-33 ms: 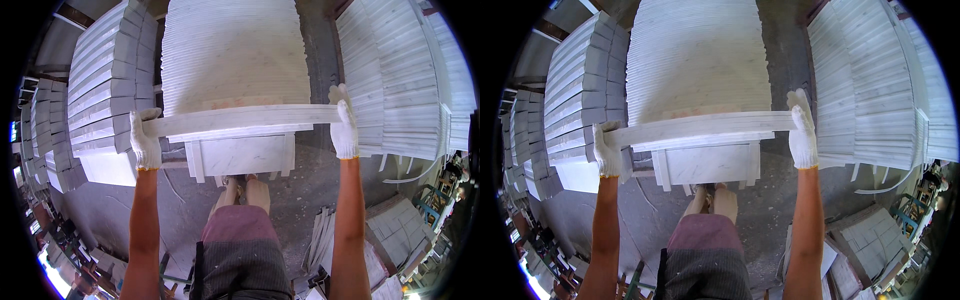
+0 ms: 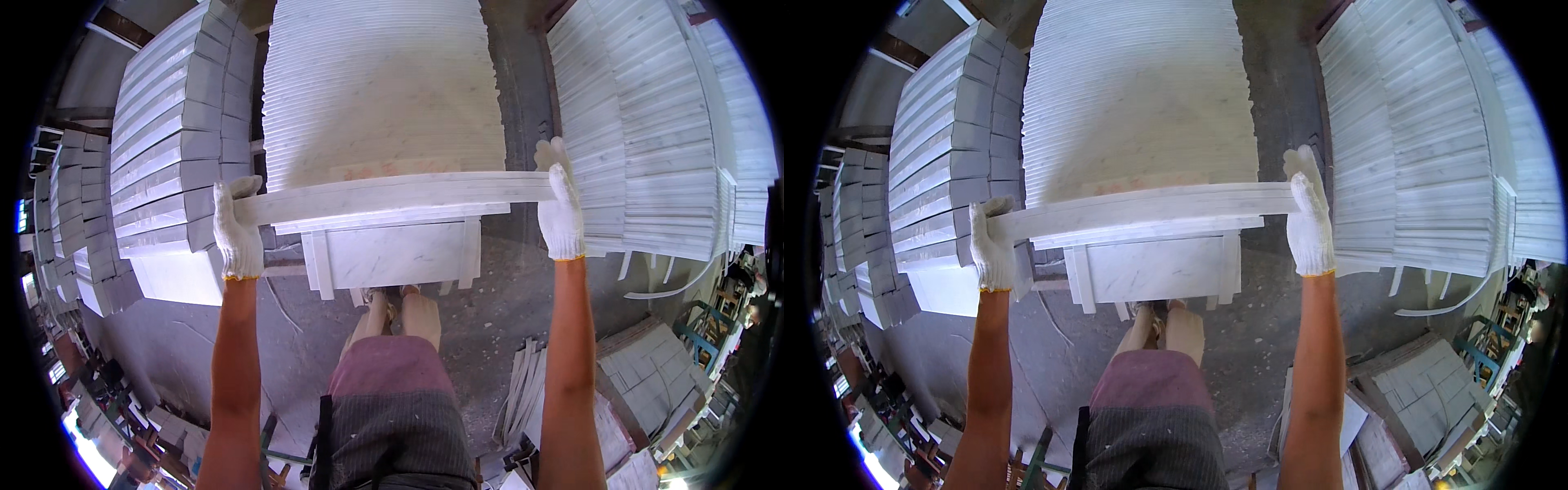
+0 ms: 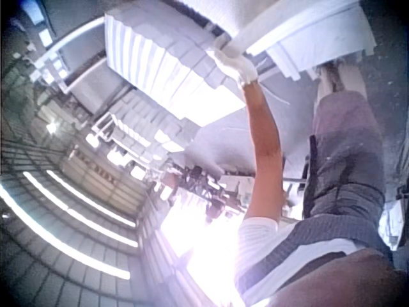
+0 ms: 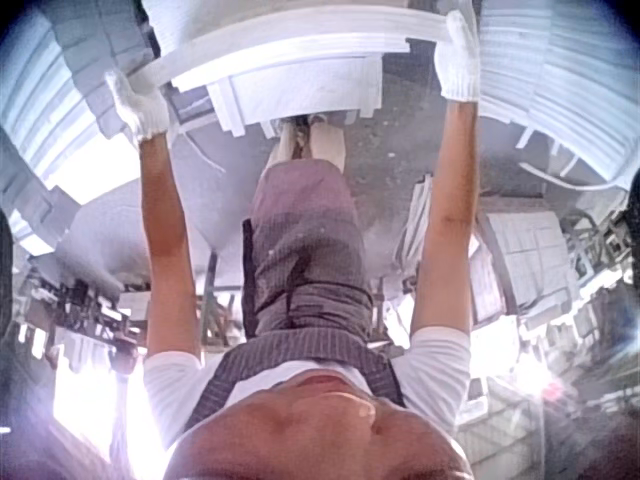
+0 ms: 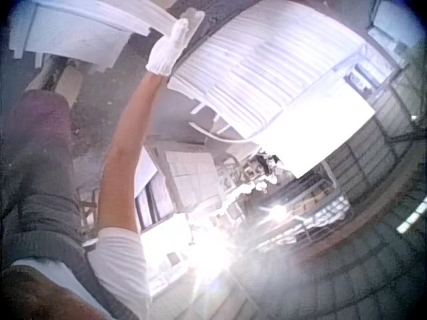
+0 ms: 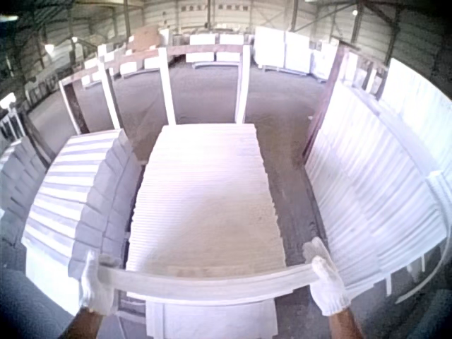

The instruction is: The person applies a white paste to the edges of white plaster moldings using a putty knife, then scrapes and wipes the surfaces to smooth them. The person retrieves additional moldings from a stack and continues the finishing process on each piece.

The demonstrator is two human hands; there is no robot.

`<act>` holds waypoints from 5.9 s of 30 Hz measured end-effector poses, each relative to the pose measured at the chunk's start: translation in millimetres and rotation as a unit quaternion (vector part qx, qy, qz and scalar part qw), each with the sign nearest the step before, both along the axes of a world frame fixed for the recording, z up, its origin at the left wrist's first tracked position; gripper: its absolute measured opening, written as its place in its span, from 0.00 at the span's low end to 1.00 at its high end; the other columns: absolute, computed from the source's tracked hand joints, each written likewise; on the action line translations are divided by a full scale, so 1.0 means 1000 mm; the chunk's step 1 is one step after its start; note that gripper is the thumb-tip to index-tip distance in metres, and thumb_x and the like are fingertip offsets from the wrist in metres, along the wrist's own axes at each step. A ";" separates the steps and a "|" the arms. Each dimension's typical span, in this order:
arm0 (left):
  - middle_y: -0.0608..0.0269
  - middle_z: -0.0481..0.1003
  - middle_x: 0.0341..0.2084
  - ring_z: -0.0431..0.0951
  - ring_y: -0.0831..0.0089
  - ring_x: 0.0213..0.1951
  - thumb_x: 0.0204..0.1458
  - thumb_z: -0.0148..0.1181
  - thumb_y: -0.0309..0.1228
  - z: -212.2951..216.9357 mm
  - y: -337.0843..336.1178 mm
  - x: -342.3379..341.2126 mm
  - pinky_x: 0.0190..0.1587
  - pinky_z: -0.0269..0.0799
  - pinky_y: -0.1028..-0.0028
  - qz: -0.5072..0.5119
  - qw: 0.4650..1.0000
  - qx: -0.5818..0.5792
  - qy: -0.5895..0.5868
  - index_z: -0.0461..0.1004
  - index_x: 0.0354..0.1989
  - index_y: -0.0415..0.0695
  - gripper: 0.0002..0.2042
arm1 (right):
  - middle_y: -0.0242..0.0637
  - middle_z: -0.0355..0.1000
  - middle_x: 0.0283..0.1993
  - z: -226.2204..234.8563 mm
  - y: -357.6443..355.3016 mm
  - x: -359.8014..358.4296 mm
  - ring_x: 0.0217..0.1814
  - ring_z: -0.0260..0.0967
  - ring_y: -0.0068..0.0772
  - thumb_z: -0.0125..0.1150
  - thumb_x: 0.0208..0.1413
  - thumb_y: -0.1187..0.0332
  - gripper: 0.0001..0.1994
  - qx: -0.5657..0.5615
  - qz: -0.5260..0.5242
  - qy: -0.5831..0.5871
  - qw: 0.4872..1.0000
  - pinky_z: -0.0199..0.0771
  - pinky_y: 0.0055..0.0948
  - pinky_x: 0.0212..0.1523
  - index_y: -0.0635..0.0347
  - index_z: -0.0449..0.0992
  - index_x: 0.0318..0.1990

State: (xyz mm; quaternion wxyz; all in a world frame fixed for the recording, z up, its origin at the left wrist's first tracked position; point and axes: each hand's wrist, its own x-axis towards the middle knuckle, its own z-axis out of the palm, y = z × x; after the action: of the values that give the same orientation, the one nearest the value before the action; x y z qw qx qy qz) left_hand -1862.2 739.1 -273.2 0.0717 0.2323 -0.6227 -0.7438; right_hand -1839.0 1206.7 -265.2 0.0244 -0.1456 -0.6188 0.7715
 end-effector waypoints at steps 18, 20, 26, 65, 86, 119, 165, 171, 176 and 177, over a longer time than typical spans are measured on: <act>0.51 0.79 0.35 0.78 0.65 0.40 0.60 0.56 0.48 -0.005 -0.006 0.000 0.50 0.70 0.63 0.045 0.998 0.019 -0.040 0.78 0.34 0.37 0.22 | 0.45 0.54 0.73 -0.017 0.006 0.008 0.76 0.49 0.41 0.35 0.70 0.46 0.33 -0.295 -0.134 -0.025 0.946 0.46 0.38 0.74 0.64 0.54 0.71; 0.51 0.79 0.35 0.77 0.65 0.39 0.59 0.57 0.49 -0.006 -0.005 -0.001 0.49 0.71 0.64 0.048 0.998 0.021 -0.035 0.78 0.32 0.37 0.22 | 0.44 0.55 0.73 -0.055 0.013 0.025 0.76 0.49 0.40 0.35 0.70 0.45 0.33 -0.242 -0.130 -0.025 0.961 0.47 0.38 0.74 0.64 0.55 0.70; 0.51 0.78 0.34 0.77 0.64 0.41 0.61 0.55 0.50 -0.008 -0.006 -0.001 0.50 0.70 0.63 0.037 0.998 0.016 -0.048 0.78 0.33 0.36 0.24 | 0.45 0.64 0.67 -0.084 0.014 0.013 0.66 0.61 0.35 0.37 0.70 0.46 0.33 -0.202 -0.161 -0.014 0.966 0.56 0.35 0.68 0.69 0.60 0.67; 0.45 0.65 0.61 0.62 0.61 0.65 0.65 0.25 0.61 0.055 -0.026 0.106 0.68 0.51 0.68 0.128 0.944 -0.027 -0.304 0.57 0.67 0.34 0.40 | 0.44 0.70 0.59 -0.053 -0.091 -0.048 0.60 0.66 0.38 0.51 0.64 0.56 0.24 0.104 -0.035 -0.132 0.985 0.62 0.38 0.66 0.65 0.68 0.59; 0.59 0.80 0.35 0.80 0.60 0.40 0.57 0.55 0.53 0.186 -0.213 0.559 0.44 0.71 0.64 0.150 0.905 -0.075 -0.391 0.79 0.42 0.47 0.21 | 0.44 0.66 0.63 0.244 -0.613 0.128 0.64 0.62 0.38 0.51 0.65 0.53 0.28 0.150 0.426 -0.137 0.881 0.59 0.37 0.67 0.67 0.64 0.63; 0.45 0.78 0.42 0.78 0.55 0.47 0.54 0.56 0.59 0.413 -0.550 0.674 0.50 0.71 0.62 0.693 0.637 0.013 -0.337 0.74 0.46 0.36 0.32 | 0.44 0.65 0.65 0.384 -1.155 0.235 0.64 0.63 0.38 0.49 0.66 0.45 0.35 0.246 0.814 -0.113 0.513 0.64 0.38 0.64 0.67 0.59 0.68; 0.58 0.78 0.37 0.77 0.72 0.41 0.52 0.66 0.54 0.393 -1.076 0.951 0.46 0.72 0.69 0.965 0.205 0.031 -0.161 0.74 0.45 0.39 0.28 | 0.41 0.60 0.68 0.367 -1.945 0.802 0.69 0.57 0.40 0.48 0.65 0.43 0.36 0.190 0.970 -0.018 0.149 0.59 0.41 0.66 0.61 0.55 0.70; 0.61 0.78 0.40 0.75 0.76 0.43 0.52 0.66 0.53 0.387 -1.063 1.028 0.47 0.72 0.73 0.977 0.162 0.030 -0.131 0.72 0.51 0.37 0.31 | 0.39 0.61 0.67 0.334 -1.977 0.927 0.68 0.56 0.37 0.48 0.66 0.44 0.35 0.115 0.991 -0.015 0.060 0.57 0.38 0.67 0.60 0.57 0.70; 0.64 0.76 0.44 0.74 0.77 0.46 0.51 0.69 0.48 0.353 -1.056 1.108 0.49 0.71 0.75 0.990 0.124 0.005 -0.066 0.71 0.52 0.36 0.29 | 0.38 0.61 0.67 0.315 -2.004 1.021 0.68 0.56 0.35 0.48 0.66 0.44 0.34 0.107 0.994 0.001 0.020 0.56 0.36 0.68 0.59 0.58 0.69; 0.63 0.76 0.44 0.74 0.76 0.46 0.51 0.70 0.46 0.347 -1.056 1.119 0.50 0.71 0.75 0.990 0.118 0.002 -0.071 0.70 0.52 0.36 0.29 | 0.37 0.61 0.67 0.310 -2.010 1.040 0.68 0.56 0.34 0.48 0.66 0.44 0.34 0.119 0.993 0.007 0.016 0.56 0.36 0.67 0.59 0.58 0.69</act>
State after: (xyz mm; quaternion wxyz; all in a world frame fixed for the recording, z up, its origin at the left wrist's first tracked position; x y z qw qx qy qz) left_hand -743.4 -317.1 73.6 0.7006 0.6969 0.1532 -0.0015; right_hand -799.2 -802.9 45.0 -0.7439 0.6202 -0.2461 -0.0364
